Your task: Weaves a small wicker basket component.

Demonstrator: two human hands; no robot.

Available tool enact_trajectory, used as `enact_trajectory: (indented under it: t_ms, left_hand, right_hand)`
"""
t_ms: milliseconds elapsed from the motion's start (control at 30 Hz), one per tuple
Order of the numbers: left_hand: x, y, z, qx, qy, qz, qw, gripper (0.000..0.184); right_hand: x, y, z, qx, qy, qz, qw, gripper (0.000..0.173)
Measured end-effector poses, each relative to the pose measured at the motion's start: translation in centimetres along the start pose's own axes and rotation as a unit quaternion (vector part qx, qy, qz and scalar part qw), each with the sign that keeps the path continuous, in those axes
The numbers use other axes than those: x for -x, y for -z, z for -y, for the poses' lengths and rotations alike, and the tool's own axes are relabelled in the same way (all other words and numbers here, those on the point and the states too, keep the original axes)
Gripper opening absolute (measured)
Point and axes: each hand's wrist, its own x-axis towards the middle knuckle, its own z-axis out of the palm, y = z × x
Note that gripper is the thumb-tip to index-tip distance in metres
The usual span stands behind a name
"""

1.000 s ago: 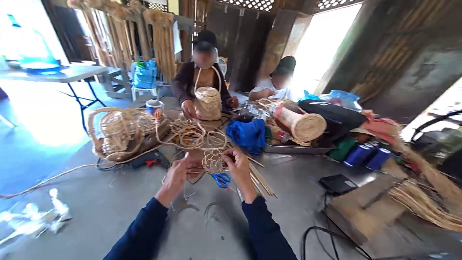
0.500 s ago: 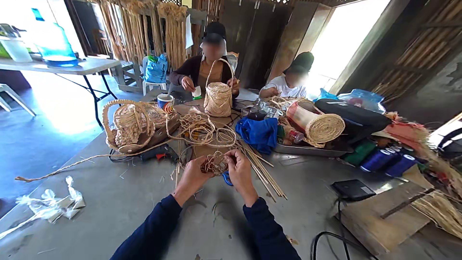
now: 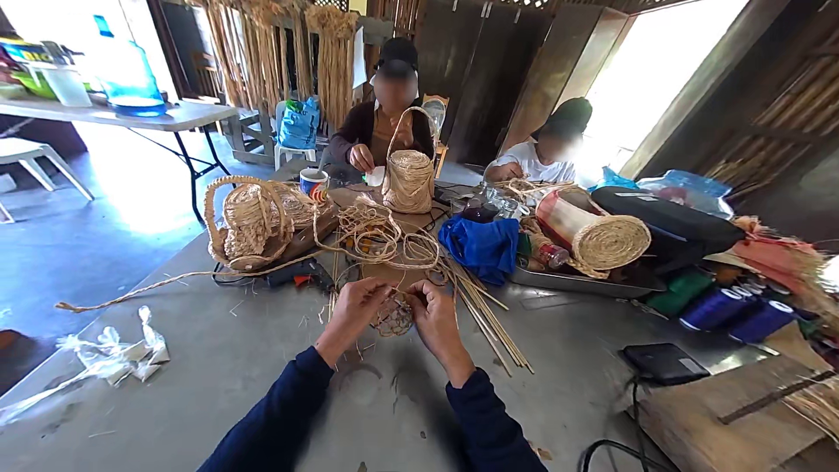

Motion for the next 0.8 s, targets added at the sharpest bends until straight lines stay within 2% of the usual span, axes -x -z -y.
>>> enact_trajectory:
  t_ms: [300,533,800]
  left_hand:
    - [0.2,0.2,-0.5,-0.160,-0.033,0.021,0.986,0.016]
    - [0.1,0.3,-0.7,-0.187,-0.010,0.031,0.982,0.016]
    - [0.0,0.9,-1.4,-0.202,0.021,0.067,0.977,0.017]
  right_hand:
    - [0.4,-0.5,0.3,0.004,-0.020,0.051,0.999,0.014]
    - [0.6,-1.1,0.1,-0.005,-0.010,0.046,0.999,0.012]
    - [-0.2,1.1,0.5,-0.100,-0.091,0.107,0.985,0.021]
